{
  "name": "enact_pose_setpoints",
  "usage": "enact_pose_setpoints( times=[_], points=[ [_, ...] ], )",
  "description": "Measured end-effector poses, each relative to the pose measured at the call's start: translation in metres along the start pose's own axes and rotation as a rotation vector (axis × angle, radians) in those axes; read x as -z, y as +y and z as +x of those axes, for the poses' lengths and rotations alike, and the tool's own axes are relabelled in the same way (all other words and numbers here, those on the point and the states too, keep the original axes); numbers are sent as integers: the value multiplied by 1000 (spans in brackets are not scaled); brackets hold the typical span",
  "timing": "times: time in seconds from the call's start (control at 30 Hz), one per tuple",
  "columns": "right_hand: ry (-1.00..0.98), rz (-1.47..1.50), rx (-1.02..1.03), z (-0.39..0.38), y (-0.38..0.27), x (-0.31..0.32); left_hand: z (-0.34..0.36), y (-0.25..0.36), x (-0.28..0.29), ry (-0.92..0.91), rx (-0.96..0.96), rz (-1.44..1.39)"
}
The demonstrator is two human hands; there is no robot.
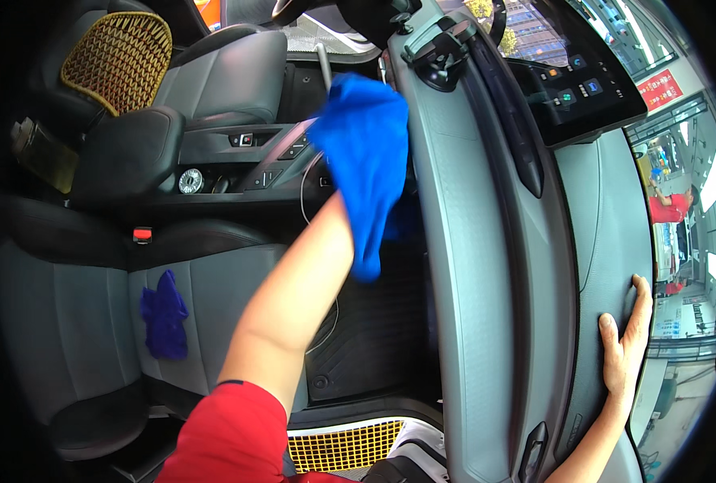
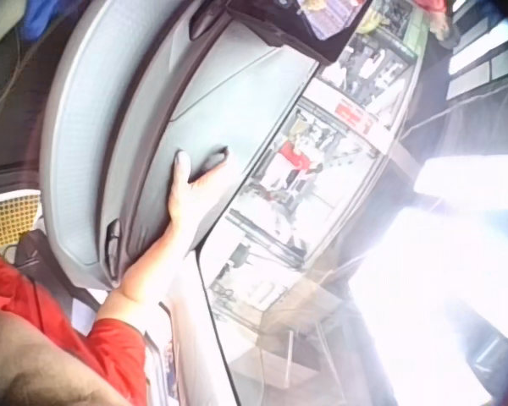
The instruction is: The person wipes the front passenger seat and dashboard with a blue cloth, then uses a vacuum hose to clean the floor mats and crevices in the front and rear passenger areas. The person moves between the front and rear doors to access different sections of the interior.
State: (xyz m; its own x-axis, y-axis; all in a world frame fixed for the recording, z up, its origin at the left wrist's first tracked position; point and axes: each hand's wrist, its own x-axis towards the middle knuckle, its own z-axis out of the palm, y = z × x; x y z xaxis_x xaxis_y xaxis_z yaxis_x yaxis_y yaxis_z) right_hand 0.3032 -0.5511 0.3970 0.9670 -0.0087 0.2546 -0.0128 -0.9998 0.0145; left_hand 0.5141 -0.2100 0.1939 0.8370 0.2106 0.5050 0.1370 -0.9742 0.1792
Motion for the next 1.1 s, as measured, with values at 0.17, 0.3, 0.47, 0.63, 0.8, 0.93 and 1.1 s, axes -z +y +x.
enact_pose_setpoints(
  times=[0.17, 0.3, 0.47, 0.63, 0.8, 0.93, 1.1],
  points=[
    [-2, -23, -17, 0, -4, 1, 104, -12, -69, 112, 180, -597],
    [10, -16, 1, 1, -6, 1, 131, -22, -109, 84, 207, -929],
    [22, -44, 5, 1, -4, 0, 120, -19, -104, 163, 139, -981],
    [39, -70, 22, 2, -3, -2, 33, 1, -49, 86, -217, 155],
    [34, -65, -1, 4, -5, -2, -78, 21, 15, 251, 42, -928],
    [44, -54, -19, 3, -7, -2, -100, 30, 30, 140, 162, -1218],
    [52, -53, -27, 3, -13, 1, -25, 9, -25, 291, -129, -850]
  ],
)
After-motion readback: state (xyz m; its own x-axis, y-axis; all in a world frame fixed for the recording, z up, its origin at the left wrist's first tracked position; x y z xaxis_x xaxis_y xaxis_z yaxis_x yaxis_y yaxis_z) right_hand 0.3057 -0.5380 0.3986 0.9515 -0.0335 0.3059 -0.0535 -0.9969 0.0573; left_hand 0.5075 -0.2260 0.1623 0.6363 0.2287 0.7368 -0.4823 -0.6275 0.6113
